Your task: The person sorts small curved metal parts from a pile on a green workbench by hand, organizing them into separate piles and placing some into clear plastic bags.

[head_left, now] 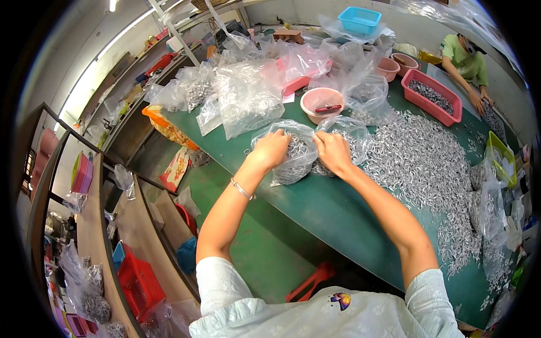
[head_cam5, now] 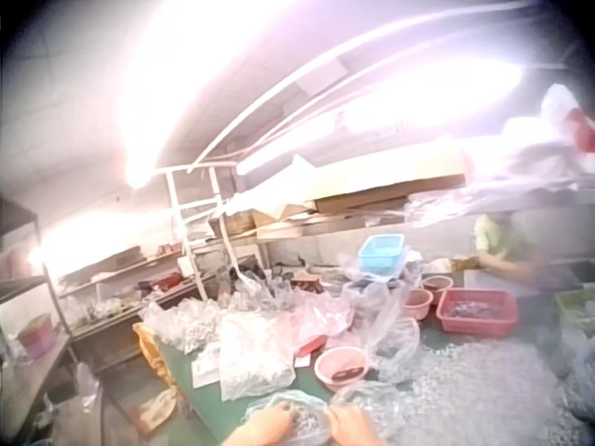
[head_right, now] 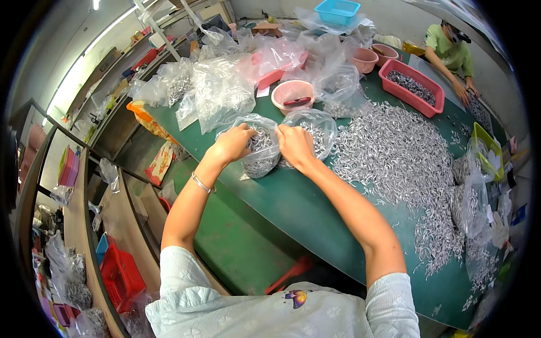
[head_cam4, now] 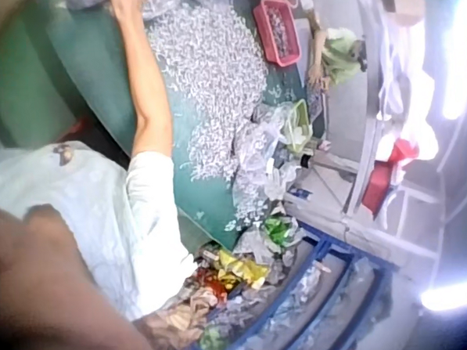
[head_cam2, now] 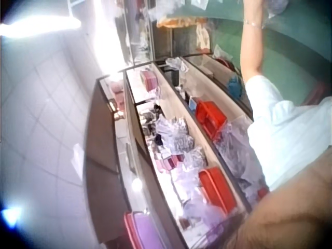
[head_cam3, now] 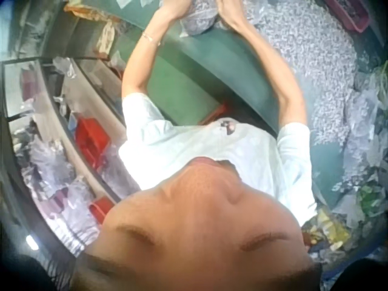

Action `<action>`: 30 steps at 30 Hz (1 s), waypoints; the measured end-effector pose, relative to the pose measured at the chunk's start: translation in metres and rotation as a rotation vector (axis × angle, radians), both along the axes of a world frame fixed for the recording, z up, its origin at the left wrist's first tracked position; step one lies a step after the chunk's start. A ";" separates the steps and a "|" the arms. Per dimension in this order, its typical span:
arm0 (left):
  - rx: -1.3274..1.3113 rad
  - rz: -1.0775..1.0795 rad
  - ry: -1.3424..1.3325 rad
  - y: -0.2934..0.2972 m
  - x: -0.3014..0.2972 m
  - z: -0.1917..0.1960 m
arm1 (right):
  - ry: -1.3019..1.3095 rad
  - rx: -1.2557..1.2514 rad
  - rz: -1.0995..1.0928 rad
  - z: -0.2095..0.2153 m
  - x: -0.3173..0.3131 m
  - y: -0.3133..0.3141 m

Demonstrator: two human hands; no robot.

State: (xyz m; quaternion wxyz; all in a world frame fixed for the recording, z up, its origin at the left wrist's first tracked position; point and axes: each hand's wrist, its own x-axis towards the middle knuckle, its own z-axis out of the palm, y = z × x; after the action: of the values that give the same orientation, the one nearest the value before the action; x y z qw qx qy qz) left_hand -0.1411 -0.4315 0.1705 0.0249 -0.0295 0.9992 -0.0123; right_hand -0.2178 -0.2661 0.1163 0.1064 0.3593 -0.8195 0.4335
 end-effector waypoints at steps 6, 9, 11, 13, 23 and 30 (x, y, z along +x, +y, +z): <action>0.078 -0.268 0.016 -0.006 -0.009 -0.005 | 0.003 -0.039 0.063 0.003 0.011 -0.006; 0.327 -0.135 -0.037 -0.028 -0.021 -0.033 | -0.008 -0.075 0.082 0.005 0.018 -0.015; 0.334 -0.029 -0.043 -0.022 -0.025 -0.034 | -0.010 -0.076 0.054 0.002 0.011 -0.008; 0.247 0.057 -0.051 -0.005 -0.024 -0.035 | -0.024 -0.079 0.014 0.001 0.008 -0.002; 0.272 0.008 0.005 -0.015 -0.016 -0.038 | -0.148 -0.092 -0.010 -0.001 0.016 -0.006; 0.177 -0.065 0.057 -0.045 -0.018 -0.066 | -0.200 -0.176 0.090 -0.003 0.026 0.014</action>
State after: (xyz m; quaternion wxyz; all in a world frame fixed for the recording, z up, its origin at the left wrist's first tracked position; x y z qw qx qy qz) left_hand -0.1595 -0.4761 0.1043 -0.0016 0.0047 0.9971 0.0762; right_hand -0.1921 -0.2526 0.1138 0.0355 0.3400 -0.7679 0.5418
